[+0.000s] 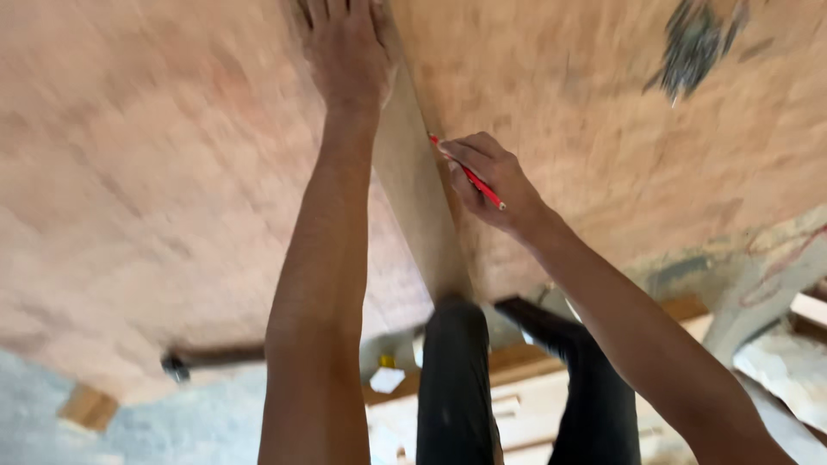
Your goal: The person marks a line on a large sheet of plywood using a wooden board and a pencil, then hammers several nails into the plywood sheet while sitting on the floor in a workshop.
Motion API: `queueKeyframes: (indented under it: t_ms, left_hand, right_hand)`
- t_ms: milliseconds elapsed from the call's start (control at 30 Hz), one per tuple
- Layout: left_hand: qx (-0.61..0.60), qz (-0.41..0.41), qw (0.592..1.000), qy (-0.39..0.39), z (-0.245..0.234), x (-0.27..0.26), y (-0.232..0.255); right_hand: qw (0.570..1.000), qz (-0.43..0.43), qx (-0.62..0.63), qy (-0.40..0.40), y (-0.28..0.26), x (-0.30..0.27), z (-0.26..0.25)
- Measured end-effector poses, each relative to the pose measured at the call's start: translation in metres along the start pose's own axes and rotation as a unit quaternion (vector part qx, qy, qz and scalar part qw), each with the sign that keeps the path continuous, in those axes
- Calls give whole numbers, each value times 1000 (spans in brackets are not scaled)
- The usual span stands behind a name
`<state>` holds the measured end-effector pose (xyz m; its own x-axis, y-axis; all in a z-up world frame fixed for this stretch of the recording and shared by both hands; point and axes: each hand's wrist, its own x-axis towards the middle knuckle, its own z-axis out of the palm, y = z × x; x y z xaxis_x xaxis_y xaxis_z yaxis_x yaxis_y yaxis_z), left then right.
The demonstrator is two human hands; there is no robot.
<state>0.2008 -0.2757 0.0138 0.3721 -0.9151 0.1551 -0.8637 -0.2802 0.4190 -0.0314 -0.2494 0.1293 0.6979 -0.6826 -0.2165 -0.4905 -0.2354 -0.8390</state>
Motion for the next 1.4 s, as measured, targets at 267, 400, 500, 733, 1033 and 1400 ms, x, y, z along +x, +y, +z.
queueKeyframes:
  t_ms: [267, 400, 500, 733, 1033, 1400]
  left_hand:
    - [-3, -27, 996, -83, -25, -218, 76]
    - [-1, -54, 990, -134, -15, -240, 81]
    - [42, -73, 975, -205, -15, -249, 77]
    - [42, -53, 991, -113, -16, -252, 80]
    - [41, -55, 994, -86, -35, -233, 83]
    - [23, -195, 980, 15, -75, -251, 24]
  right_hand:
    - [998, 47, 15, -47, 17, -218, 43]
    - [988, 103, 35, -105, 27, -317, 62]
    - [971, 159, 39, -172, 23, -373, 69]
    - [978, 193, 37, -71, 31, -418, 75]
    - [877, 450, 132, -104, 76, -468, 177]
    - [916, 386, 106, 14, 72, -458, 268]
